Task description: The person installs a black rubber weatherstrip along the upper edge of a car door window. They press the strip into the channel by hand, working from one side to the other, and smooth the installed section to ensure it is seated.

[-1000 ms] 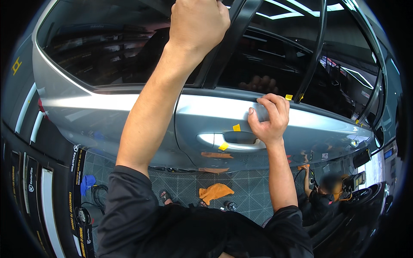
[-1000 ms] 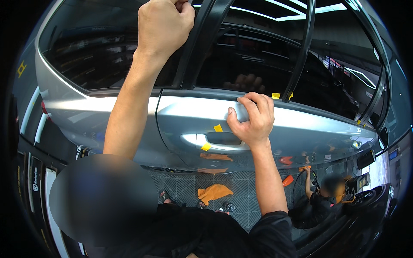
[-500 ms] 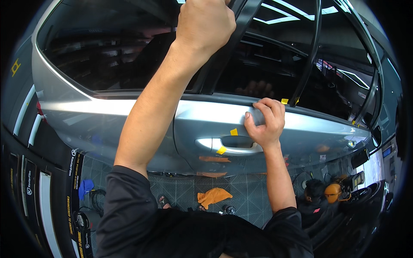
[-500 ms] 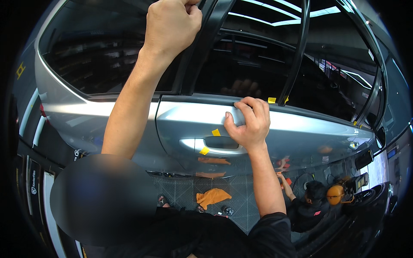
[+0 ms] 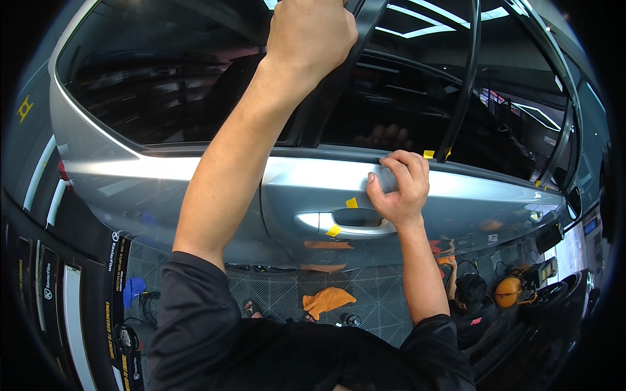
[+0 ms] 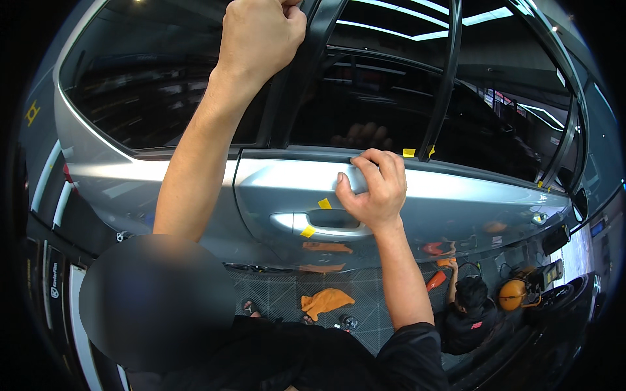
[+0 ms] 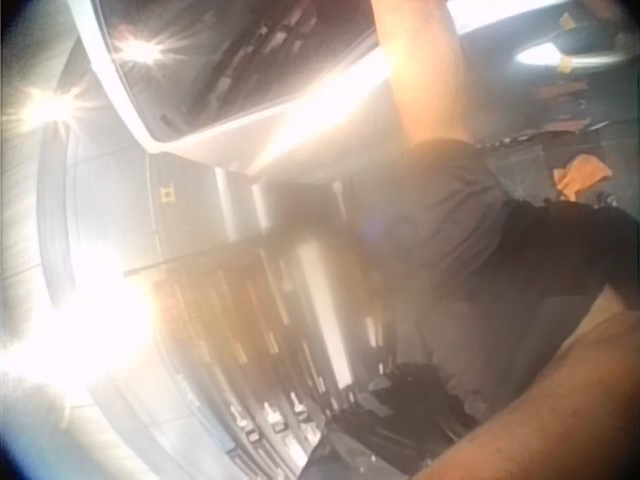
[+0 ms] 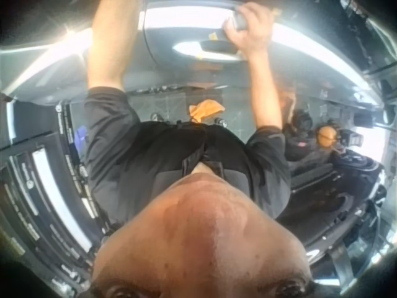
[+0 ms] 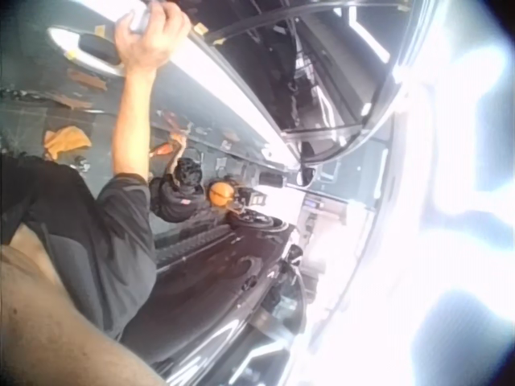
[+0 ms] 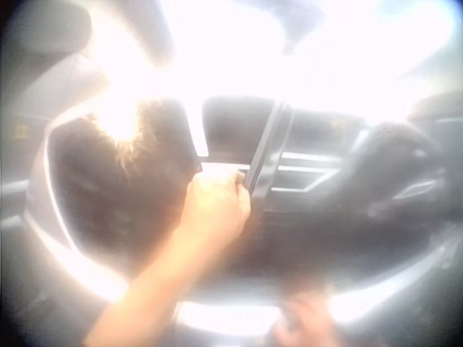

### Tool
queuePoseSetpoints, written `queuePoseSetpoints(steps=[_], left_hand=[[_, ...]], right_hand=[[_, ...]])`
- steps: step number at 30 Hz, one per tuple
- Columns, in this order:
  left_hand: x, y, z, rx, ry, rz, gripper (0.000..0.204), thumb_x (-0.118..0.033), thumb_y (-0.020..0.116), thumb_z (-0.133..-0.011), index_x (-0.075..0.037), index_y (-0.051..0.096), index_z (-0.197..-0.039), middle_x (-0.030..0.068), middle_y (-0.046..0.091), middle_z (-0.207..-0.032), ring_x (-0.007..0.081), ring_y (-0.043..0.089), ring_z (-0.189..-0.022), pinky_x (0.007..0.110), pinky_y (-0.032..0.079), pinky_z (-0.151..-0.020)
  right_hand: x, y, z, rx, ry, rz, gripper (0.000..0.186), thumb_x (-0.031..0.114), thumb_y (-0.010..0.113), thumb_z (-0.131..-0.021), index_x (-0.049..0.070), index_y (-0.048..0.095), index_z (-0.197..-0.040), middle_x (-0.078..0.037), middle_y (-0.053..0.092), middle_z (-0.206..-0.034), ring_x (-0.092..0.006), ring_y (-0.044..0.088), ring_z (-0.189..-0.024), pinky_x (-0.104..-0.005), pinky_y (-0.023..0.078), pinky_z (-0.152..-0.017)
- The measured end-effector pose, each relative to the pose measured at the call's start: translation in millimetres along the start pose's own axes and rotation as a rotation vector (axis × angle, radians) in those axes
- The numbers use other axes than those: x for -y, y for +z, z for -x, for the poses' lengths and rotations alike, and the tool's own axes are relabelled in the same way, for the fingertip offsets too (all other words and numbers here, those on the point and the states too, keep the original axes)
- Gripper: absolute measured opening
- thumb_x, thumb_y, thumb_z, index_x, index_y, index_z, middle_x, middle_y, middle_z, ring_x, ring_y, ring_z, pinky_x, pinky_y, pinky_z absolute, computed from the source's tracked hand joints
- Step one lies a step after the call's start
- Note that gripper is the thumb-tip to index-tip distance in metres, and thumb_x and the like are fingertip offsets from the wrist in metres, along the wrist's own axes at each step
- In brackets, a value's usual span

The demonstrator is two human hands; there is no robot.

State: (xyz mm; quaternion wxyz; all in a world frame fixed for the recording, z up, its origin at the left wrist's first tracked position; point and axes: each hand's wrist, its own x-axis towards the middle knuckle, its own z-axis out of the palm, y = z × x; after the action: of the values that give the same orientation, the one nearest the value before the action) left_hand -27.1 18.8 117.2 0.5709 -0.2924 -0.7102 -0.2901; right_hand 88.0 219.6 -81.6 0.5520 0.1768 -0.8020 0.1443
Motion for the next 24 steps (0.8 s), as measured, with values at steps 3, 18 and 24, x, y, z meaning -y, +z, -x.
queuePoseSetpoints(steps=[3,18,24], left_hand=[[1.9,-2.2,-5.1,-0.092,0.017,0.019,0.013,-0.004,0.064,-0.086,0.003,0.075,-0.087,0.0259,0.073,-0.085,0.0428,0.074,-0.083,0.049,0.06,-0.081],[5.0,2.6,-14.3,-0.08,0.014,0.082,0.017,-0.002,0.061,-0.089,0.003,0.077,-0.091,0.0262,0.074,-0.089,0.0419,0.073,-0.089,0.049,0.059,-0.087],[6.0,6.1,-19.0,-0.039,0.009,0.021,0.017,-0.005,0.062,-0.09,0.003,0.077,-0.094,0.0253,0.075,-0.091,0.0408,0.074,-0.092,0.049,0.058,-0.089]], right_hand=[[-0.4,-0.5,0.3,-0.002,0.008,-0.012,0.03,0.025,0.082,-0.074,0.002,0.08,-0.094,-0.013,0.073,-0.101,-0.0283,0.067,-0.099,-0.0403,0.058,-0.078],[-0.7,-2.0,0.4,0.006,0.006,-0.009,0.028,0.022,0.083,-0.073,0.002,0.079,-0.092,-0.012,0.072,-0.101,-0.0279,0.066,-0.1,-0.0388,0.057,-0.079],[1.2,-0.7,0.6,0.007,0.018,0.014,0.028,0.023,0.083,-0.073,0.002,0.079,-0.092,-0.011,0.072,-0.1,-0.028,0.066,-0.1,-0.0394,0.057,-0.08]])
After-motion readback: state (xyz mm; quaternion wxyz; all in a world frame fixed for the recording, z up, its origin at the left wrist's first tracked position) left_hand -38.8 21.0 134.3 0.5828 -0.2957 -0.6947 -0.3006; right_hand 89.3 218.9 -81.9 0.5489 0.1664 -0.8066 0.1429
